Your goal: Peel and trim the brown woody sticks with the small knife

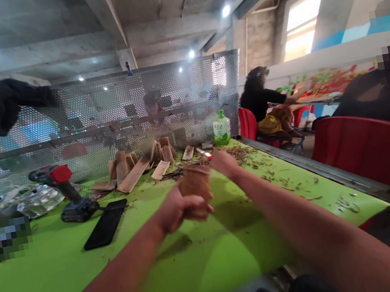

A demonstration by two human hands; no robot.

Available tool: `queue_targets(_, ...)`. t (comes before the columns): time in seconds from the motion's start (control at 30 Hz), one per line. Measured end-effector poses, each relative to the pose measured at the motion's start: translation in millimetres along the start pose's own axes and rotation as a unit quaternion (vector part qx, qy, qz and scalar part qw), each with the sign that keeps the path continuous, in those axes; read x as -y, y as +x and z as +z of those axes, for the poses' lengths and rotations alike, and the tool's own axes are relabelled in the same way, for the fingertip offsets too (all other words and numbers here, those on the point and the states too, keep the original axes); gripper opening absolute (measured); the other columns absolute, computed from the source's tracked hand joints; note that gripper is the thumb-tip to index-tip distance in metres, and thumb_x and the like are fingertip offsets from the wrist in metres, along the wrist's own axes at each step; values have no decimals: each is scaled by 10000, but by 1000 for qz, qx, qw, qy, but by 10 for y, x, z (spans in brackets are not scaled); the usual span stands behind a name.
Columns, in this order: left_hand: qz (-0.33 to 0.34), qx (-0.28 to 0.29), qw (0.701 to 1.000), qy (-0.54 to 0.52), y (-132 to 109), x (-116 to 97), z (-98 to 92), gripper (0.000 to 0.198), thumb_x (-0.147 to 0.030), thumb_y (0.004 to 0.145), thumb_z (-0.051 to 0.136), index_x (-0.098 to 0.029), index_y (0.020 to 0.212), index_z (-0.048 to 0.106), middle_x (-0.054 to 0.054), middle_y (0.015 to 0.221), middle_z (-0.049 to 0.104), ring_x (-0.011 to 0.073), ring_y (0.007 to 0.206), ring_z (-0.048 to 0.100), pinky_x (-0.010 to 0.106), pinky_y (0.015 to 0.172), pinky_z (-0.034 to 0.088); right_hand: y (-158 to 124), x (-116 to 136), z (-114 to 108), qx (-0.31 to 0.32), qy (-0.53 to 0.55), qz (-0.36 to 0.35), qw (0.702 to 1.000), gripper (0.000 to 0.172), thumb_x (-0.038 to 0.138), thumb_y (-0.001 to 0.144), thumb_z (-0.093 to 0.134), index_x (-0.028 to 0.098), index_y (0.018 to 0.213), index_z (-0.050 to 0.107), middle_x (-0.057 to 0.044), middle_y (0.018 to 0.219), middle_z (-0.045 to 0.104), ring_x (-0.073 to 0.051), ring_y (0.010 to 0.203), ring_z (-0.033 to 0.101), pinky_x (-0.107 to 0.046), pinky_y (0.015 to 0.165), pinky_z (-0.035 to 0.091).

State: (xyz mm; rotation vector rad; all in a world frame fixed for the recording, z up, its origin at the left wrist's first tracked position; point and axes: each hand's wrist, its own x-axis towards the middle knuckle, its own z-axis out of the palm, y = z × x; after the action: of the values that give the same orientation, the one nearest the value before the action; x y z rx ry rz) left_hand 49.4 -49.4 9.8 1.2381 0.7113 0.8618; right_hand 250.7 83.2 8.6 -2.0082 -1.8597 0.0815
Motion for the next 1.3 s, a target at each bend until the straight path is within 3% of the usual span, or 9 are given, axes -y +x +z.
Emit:
queue_targets(0.07, -19, 91, 996, -9, -30, 49, 121, 454, -220, 645, 802, -140, 1072, 671, 145, 1030, 726, 273, 789, 726, 400, 660, 594, 119, -198, -68, -14, -1, 54, 998, 292, 213, 868, 512, 106, 1025, 733, -200, 1000, 724, -263, 876, 697, -280, 671, 459)
queue_targets(0.17, 37, 22, 999, -34, 38, 70, 73, 372, -225, 680, 773, -125, 1028, 687, 130, 991, 731, 244, 806, 718, 367, 695, 587, 162, -284, -85, -65, 39, 51, 996, 307, 236, 851, 520, 139, 1053, 730, -167, 981, 731, -248, 863, 686, -268, 664, 436)
queue_targets(0.27, 66, -93, 991, -63, 147, 40, -195, 314, -216, 689, 745, -112, 978, 684, 117, 922, 737, 227, 773, 712, 344, 687, 581, 48, -76, -1, -72, 62, -25, 995, 262, 253, 835, 537, 176, 980, 740, -119, 905, 736, -210, 796, 662, -248, 634, 396)
queue_targets(0.33, 69, -133, 986, -73, 184, 19, -346, 313, -210, 683, 733, -108, 973, 672, 115, 867, 738, 230, 738, 710, 348, 670, 580, -55, 102, 66, -74, 58, -81, 992, 225, 253, 821, 549, 195, 926, 739, -89, 863, 733, -189, 759, 641, -241, 607, 360)
queue_targets(0.53, 72, -138, 986, -59, 149, -19, -355, 346, -218, 659, 743, -117, 979, 661, 109, 834, 737, 249, 720, 713, 365, 641, 582, -241, 308, 160, -40, 8, -183, 982, 182, 257, 809, 545, 209, 843, 718, -58, 822, 722, -155, 704, 602, -235, 573, 299)
queue_targets(0.83, 82, -157, 984, 3, 183, 59, -373, 438, -215, 642, 778, -138, 1054, 651, 119, 915, 748, 271, 762, 729, 407, 680, 599, -378, 429, 88, -33, -42, -209, 976, 202, 271, 827, 517, 217, 866, 707, -66, 859, 731, -176, 733, 637, -246, 606, 357)
queue_targets(1.17, 30, -158, 987, 6, 182, -18, -222, 215, -222, 704, 700, -118, 890, 683, 135, 801, 734, 233, 670, 706, 335, 604, 580, -235, 385, 115, -52, -56, -175, 982, 242, 280, 880, 511, 195, 941, 729, -121, 917, 740, -207, 836, 681, -251, 708, 443)
queue_targets(1.23, 11, -133, 991, 3, 111, -38, -141, 236, -216, 695, 706, -115, 907, 680, 137, 842, 737, 230, 690, 711, 338, 621, 582, -97, 239, 87, -28, -23, -118, 992, 259, 269, 878, 519, 175, 995, 731, -140, 944, 738, -209, 846, 686, -250, 707, 447)
queue_targets(1.3, -11, -70, 997, 6, 24, -34, -35, 340, -213, 665, 747, -128, 984, 669, 138, 946, 739, 249, 751, 724, 357, 637, 586, 59, -4, 28, 14, 20, -3, 1000, 289, 245, 869, 516, 141, 1033, 729, -160, 953, 732, -216, 813, 693, -252, 663, 444)
